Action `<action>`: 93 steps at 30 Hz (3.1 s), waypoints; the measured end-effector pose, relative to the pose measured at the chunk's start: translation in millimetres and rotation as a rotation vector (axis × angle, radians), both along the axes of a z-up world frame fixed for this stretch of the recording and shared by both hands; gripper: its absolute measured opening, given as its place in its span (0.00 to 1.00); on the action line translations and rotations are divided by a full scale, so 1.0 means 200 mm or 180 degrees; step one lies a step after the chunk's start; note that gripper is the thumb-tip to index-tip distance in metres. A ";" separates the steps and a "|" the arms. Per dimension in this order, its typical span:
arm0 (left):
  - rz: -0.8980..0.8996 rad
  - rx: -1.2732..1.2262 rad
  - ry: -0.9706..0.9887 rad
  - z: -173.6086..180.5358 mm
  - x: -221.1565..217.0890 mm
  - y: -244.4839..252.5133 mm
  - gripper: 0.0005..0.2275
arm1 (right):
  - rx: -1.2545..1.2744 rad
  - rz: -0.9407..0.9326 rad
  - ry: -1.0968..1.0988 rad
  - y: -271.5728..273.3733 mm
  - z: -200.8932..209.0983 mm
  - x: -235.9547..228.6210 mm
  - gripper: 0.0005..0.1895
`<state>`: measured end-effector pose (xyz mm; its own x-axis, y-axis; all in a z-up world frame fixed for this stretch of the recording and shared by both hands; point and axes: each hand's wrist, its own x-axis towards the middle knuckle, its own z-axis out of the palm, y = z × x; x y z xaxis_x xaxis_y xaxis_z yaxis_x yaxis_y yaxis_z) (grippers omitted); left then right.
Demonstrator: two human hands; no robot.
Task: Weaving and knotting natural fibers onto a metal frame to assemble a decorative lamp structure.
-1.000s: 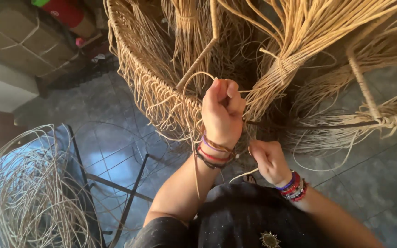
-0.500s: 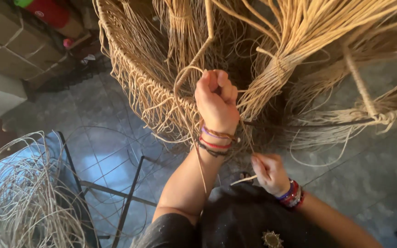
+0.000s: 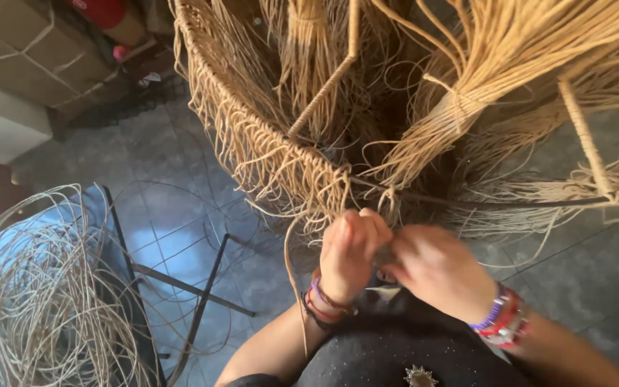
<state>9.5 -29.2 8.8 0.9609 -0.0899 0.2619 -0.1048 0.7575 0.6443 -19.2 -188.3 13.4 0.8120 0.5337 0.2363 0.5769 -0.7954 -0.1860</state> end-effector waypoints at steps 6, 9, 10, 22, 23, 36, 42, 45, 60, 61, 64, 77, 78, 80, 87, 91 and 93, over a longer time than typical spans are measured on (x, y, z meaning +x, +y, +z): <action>0.0290 -0.0482 0.0173 -0.19 0.06 -0.06 0.19 | -0.0459 -0.0667 -0.1091 -0.20 -0.13 0.27 0.12; 0.0134 -0.0519 0.0210 -0.22 -0.04 -0.07 0.21 | -0.0479 -0.0903 -0.0963 -0.18 -0.08 0.23 0.11; 0.0140 -0.0519 0.0208 -0.21 -0.03 -0.07 0.21 | -0.0478 -0.0896 -0.0964 -0.17 -0.07 0.24 0.11; 0.1014 0.1699 -0.2249 -0.54 0.46 0.32 0.21 | -0.0395 -0.0885 -0.1157 -0.18 -0.11 0.25 0.12; 0.0922 0.2335 -0.2470 -0.52 0.44 0.32 0.18 | -0.0433 -0.0950 -0.1171 -0.18 -0.11 0.26 0.12; 0.1025 0.4461 -0.1119 -0.40 -0.17 0.75 0.23 | 0.0700 0.0539 -0.0760 0.23 -0.02 -0.01 0.27; 0.2037 0.4657 -0.0618 -0.15 -0.56 1.01 0.12 | 0.0637 0.2044 0.0172 0.73 -0.25 -0.20 0.31; 0.2254 0.4690 -0.0504 -0.13 -0.78 1.19 0.10 | 0.0829 0.2521 0.0404 1.02 -0.32 -0.25 0.26; 0.3739 0.4486 0.1127 -0.31 -1.35 1.85 0.11 | 0.0981 0.3707 0.0793 2.16 -0.24 -0.29 0.27; 0.3807 0.4469 0.1182 -0.36 -1.35 1.89 0.11 | 0.0960 0.3785 0.0802 2.23 -0.27 -0.27 0.27; 0.4091 0.4654 0.1535 -0.45 -1.34 2.02 0.12 | 0.0862 0.3810 0.0521 2.49 -0.36 -0.19 0.27; 0.4463 0.4252 0.2524 -0.44 -1.19 2.50 0.09 | -0.0398 0.4009 -0.0680 3.55 -1.27 0.10 0.37; 0.4480 0.4207 0.2569 -0.43 -1.18 2.52 0.09 | -0.0639 0.3928 -0.0657 3.61 -1.34 0.11 0.38; 0.4484 0.4105 0.2681 -0.44 -1.18 2.53 0.09 | -0.0593 0.4029 -0.0710 3.69 -1.46 0.17 0.33; 0.4287 0.1392 0.2857 -0.46 -1.13 2.60 0.15 | 0.0659 0.4357 0.3009 3.77 -0.64 0.14 0.13; 0.4039 -0.0393 0.2119 -0.42 -1.06 2.67 0.26 | 0.0418 0.4800 0.4205 3.68 -0.36 0.17 0.13; 0.4695 -0.1395 0.1598 -0.37 -1.06 2.72 0.18 | 0.0085 0.5149 0.5049 3.63 -0.19 0.17 0.14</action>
